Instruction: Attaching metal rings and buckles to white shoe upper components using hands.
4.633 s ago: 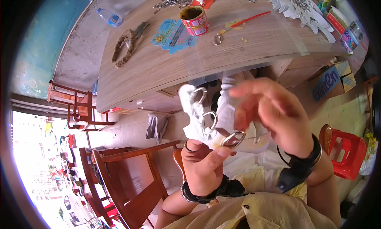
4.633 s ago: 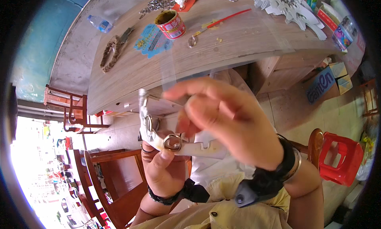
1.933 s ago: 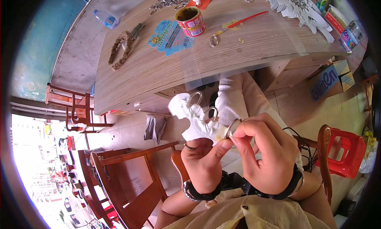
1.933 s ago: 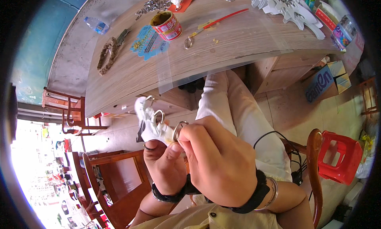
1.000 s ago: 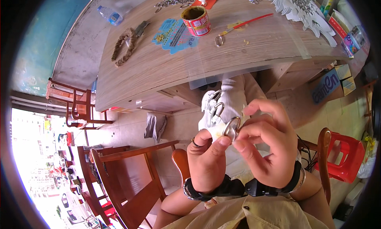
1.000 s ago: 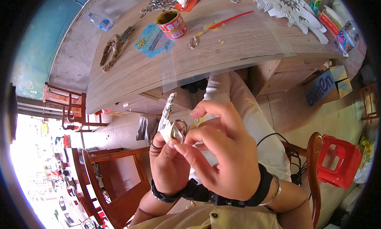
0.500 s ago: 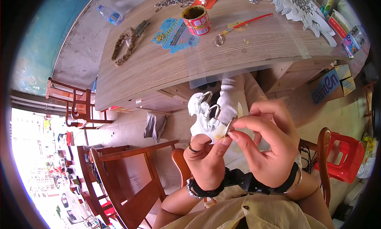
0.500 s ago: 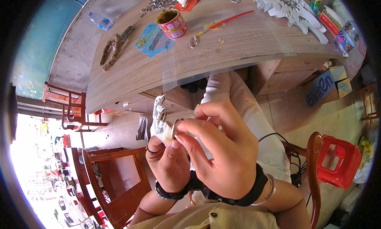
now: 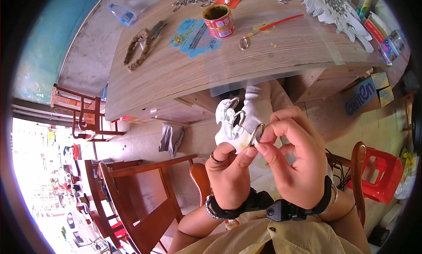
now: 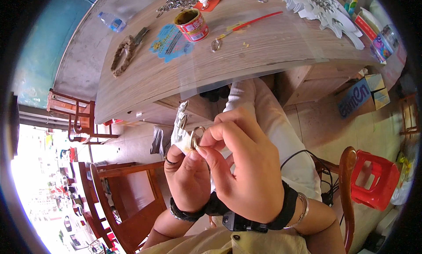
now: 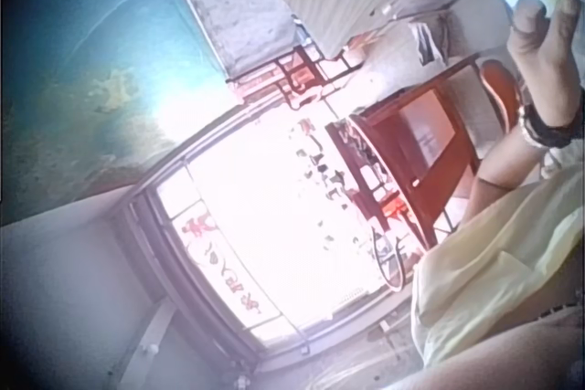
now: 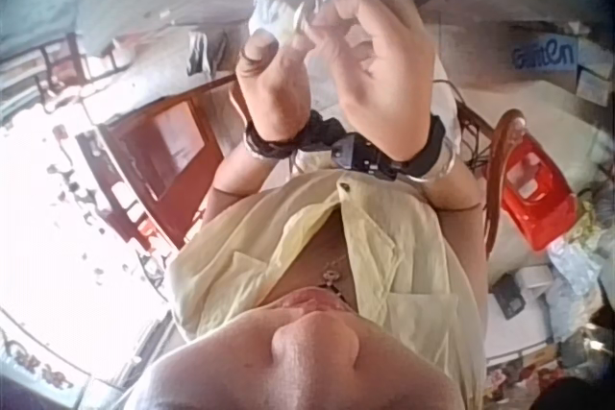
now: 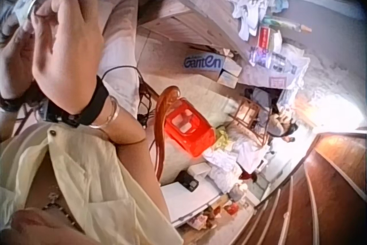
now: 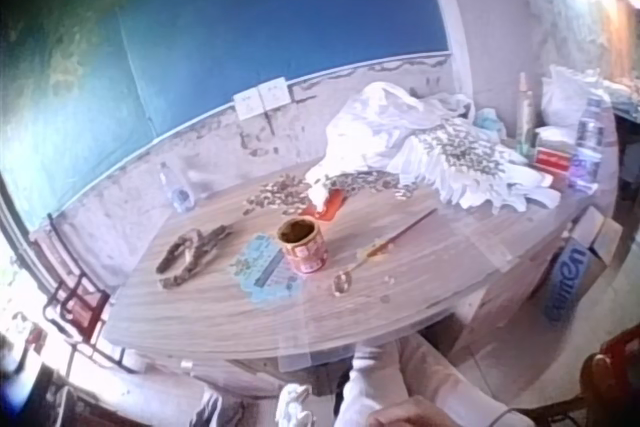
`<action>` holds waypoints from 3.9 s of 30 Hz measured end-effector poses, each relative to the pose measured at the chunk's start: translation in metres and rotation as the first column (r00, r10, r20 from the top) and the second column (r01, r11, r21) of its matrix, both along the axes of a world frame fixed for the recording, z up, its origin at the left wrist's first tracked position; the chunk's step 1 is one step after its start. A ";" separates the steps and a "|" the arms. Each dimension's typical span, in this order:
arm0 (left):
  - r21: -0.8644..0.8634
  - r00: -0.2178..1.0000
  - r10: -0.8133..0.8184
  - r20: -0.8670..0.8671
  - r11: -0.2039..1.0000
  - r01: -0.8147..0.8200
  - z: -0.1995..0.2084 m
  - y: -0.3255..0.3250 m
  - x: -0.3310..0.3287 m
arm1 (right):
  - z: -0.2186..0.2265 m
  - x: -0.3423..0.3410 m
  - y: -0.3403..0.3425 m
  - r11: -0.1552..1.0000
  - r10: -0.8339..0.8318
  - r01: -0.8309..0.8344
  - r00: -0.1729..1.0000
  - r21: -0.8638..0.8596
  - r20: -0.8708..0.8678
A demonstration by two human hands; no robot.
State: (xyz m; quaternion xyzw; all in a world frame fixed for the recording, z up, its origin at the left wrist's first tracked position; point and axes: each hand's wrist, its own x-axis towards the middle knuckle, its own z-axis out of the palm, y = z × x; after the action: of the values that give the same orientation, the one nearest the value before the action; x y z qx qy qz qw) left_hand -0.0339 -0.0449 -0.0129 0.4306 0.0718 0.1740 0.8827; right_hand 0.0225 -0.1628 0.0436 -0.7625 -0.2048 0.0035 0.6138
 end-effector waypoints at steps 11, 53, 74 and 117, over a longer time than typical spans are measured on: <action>-0.099 0.984 -0.168 -0.067 0.982 0.161 0.013 0.011 0.003 | -0.002 -0.001 -0.002 0.997 0.071 -0.074 0.993 0.031 0.091; -0.002 0.990 0.017 -0.143 1.000 -0.017 0.028 0.009 0.000 | -0.005 -0.001 0.002 0.980 0.105 -0.094 0.993 0.175 -0.054; 0.142 0.992 0.115 0.051 0.982 -0.121 0.016 0.006 -0.005 | -0.006 -0.017 0.014 0.956 -0.109 0.045 0.971 0.289 0.211; 0.538 0.976 0.174 0.131 0.815 -0.217 0.017 0.015 -0.011 | 0.014 -0.028 0.018 0.868 0.060 0.098 0.953 0.487 -0.298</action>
State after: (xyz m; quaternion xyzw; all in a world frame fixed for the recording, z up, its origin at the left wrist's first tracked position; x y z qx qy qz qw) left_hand -0.0452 -0.0296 0.0041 0.6488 0.0294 0.2932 0.7016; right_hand -0.0053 -0.1445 0.0575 -0.5713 -0.0945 0.0614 0.8130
